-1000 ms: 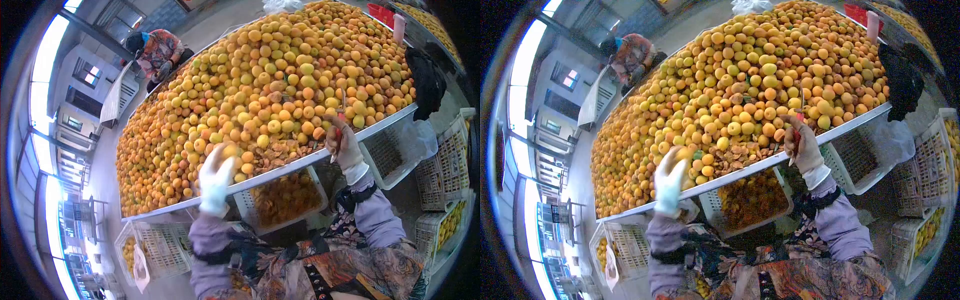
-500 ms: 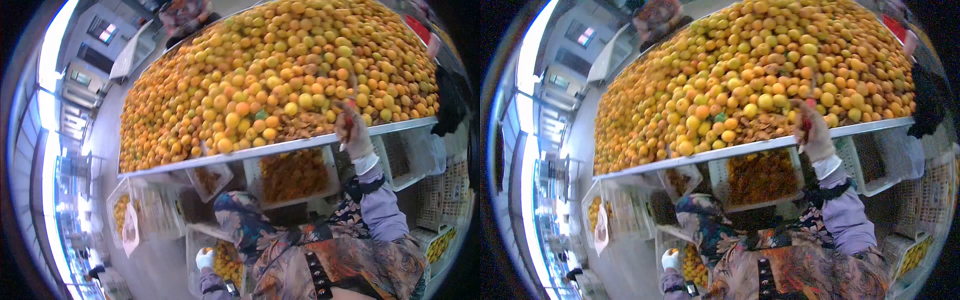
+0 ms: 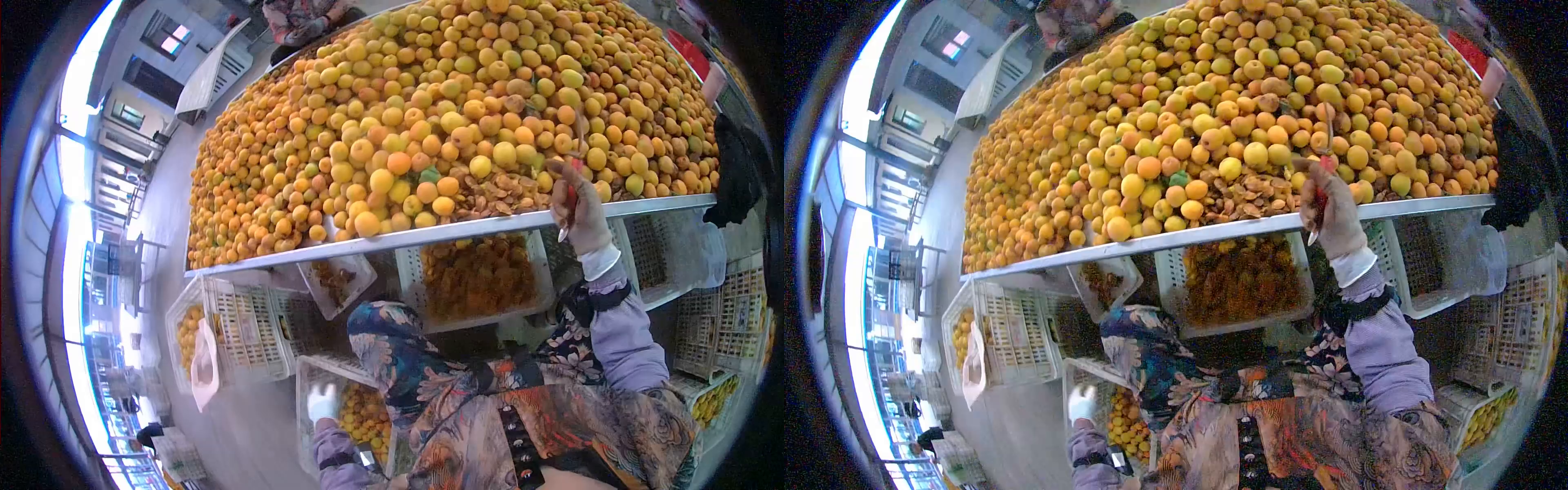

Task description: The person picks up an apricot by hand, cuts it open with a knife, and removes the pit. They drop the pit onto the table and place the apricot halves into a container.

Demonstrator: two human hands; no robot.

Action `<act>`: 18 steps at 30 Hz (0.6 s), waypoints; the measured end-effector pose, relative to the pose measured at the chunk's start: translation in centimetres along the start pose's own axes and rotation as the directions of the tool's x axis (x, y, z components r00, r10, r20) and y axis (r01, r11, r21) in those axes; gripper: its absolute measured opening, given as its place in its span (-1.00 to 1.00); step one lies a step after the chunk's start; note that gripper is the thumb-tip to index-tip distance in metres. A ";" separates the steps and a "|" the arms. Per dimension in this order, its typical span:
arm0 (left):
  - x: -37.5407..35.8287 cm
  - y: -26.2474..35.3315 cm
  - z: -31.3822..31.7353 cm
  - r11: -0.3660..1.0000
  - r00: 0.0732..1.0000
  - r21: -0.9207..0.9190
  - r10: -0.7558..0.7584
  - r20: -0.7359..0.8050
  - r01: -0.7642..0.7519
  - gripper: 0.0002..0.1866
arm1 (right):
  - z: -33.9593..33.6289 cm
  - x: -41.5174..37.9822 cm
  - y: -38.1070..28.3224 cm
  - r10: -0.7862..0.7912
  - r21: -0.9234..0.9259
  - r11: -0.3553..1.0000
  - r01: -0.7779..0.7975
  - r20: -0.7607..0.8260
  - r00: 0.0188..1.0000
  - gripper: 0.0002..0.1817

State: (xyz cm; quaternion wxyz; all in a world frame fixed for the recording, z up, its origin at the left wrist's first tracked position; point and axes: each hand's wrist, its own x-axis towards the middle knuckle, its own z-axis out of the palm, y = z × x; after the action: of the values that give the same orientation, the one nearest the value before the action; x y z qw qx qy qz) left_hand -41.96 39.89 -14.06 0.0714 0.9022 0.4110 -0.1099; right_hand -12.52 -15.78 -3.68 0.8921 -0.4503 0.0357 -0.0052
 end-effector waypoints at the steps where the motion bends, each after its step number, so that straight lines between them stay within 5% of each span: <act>1: -1.1 4.9 -3.8 0.981 0.985 -0.170 0.070 -0.156 -0.096 -0.50 | 0.0 0.0 0.0 0.022 0.032 0.999 -0.022 0.010 1.000 -0.59; 2: 0.0 7.6 -6.1 0.948 0.962 -0.238 0.157 -0.222 -0.210 -0.56 | 0.2 0.0 -0.2 0.031 0.010 0.999 -0.031 -0.005 1.000 -0.61; 4: 1.8 14.2 -9.0 0.633 0.850 -0.570 0.341 -0.402 -0.523 -0.62 | 0.4 -0.1 -0.3 0.009 0.013 1.000 -0.010 0.046 0.999 -0.64; 5: 0.2 19.4 -11.4 0.532 0.814 -0.616 0.399 -0.423 -0.581 -0.62 | 1.0 -0.1 -0.4 0.014 0.024 1.000 -0.014 0.014 1.000 -0.65; 6: -1.3 23.9 -13.6 0.569 0.766 -0.514 0.503 -0.400 -0.642 -0.63 | 1.2 -0.1 -0.4 0.034 0.031 0.999 -0.034 -0.003 0.999 -0.65; 7: -1.7 27.9 -13.3 0.343 0.734 -0.671 0.494 -0.466 -0.657 -0.62 | 1.1 0.1 -0.3 0.052 0.040 0.998 -0.052 -0.018 0.998 -0.66; 11: -1.8 39.5 -12.7 0.262 0.289 -0.130 0.780 -0.555 -0.956 -0.55 | 1.0 0.0 0.0 0.070 -0.012 0.997 -0.070 -0.026 0.997 -0.67; 12: -1.8 41.6 -12.5 0.260 0.297 -0.143 0.815 -0.497 -0.955 -0.56 | 0.8 -0.2 -0.1 0.063 -0.010 0.998 -0.064 -0.032 0.997 -0.67; 16: 0.8 45.9 -9.8 0.141 0.049 0.167 0.885 -0.463 -0.976 -0.54 | 0.0 -0.3 -0.5 0.007 -0.121 0.993 -0.005 0.012 1.000 -0.58; 17: 1.5 46.4 -9.7 0.137 0.048 0.164 0.887 -0.458 -0.977 -0.54 | 0.0 -0.4 -0.6 0.004 -0.117 0.993 -0.002 0.010 1.000 -0.58; 18: 2.3 46.8 -10.1 0.157 0.026 0.260 0.895 -0.446 -0.953 -0.54 | 1.2 -0.8 -1.9 0.067 -0.057 0.996 -0.072 -0.088 0.994 -0.72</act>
State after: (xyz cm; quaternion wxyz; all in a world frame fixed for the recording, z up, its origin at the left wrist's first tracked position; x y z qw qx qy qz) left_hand -3.68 13.24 -3.10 0.0645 0.9348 -0.2654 0.2270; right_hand -13.22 -15.86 -1.40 0.8755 -0.4748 0.0898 0.0074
